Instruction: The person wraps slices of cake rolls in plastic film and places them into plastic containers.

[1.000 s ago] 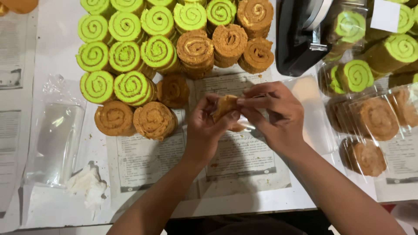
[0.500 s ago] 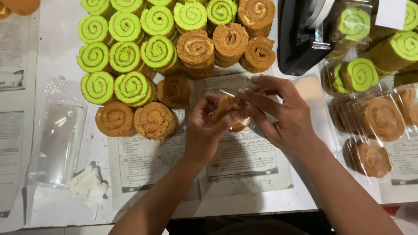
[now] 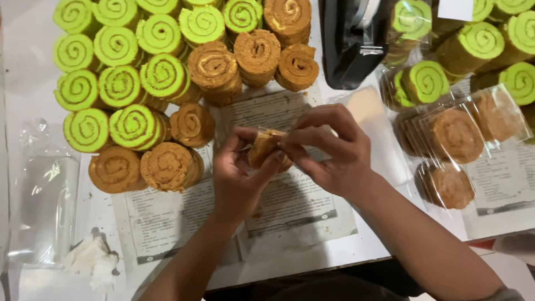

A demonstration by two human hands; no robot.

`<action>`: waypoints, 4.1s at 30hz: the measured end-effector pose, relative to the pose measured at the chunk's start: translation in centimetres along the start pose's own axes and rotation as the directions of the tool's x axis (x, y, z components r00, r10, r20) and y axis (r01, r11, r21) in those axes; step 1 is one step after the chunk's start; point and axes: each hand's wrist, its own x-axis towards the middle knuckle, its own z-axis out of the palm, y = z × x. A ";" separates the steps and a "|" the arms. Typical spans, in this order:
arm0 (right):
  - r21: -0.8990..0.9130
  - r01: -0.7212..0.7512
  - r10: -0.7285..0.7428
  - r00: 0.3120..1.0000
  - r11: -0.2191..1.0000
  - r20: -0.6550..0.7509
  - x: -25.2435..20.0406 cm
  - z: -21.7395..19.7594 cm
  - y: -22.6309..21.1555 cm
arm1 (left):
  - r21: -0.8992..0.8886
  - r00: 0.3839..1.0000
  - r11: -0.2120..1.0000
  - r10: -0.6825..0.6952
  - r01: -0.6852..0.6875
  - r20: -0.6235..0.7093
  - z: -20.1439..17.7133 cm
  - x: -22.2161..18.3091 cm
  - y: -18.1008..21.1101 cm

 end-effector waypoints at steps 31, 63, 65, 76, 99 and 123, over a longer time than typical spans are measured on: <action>-0.076 -0.464 0.470 0.871 0.883 0.145 0.6 -7.0 -6.8 | 0.030 0.997 0.999 0.030 -0.032 0.076 2.0 -3.2 0.3; -0.484 -0.674 0.578 0.734 0.559 -0.356 -14.2 -19.1 -3.7 | 0.578 0.775 0.720 -0.087 -0.385 0.626 18.7 -6.7 -2.4; -0.465 -0.681 0.578 0.730 0.566 -0.365 -13.6 -19.0 -4.0 | 0.565 0.771 0.720 -0.065 -0.403 0.633 18.8 -6.6 -2.3; -0.527 -0.501 0.387 0.866 0.687 -0.318 -12.5 -19.2 -6.3 | 0.590 0.811 0.684 0.003 -0.429 0.586 15.8 -5.5 -1.2; -0.599 -0.299 0.497 0.846 0.743 0.194 -0.2 -5.8 -1.4 | 0.733 0.792 0.383 0.505 -0.562 0.343 -0.3 0.6 0.0; -0.635 -0.093 0.292 0.932 0.767 0.217 -2.3 -1.7 -5.9 | -0.214 0.981 0.975 -0.011 0.053 0.196 2.3 -1.5 -0.7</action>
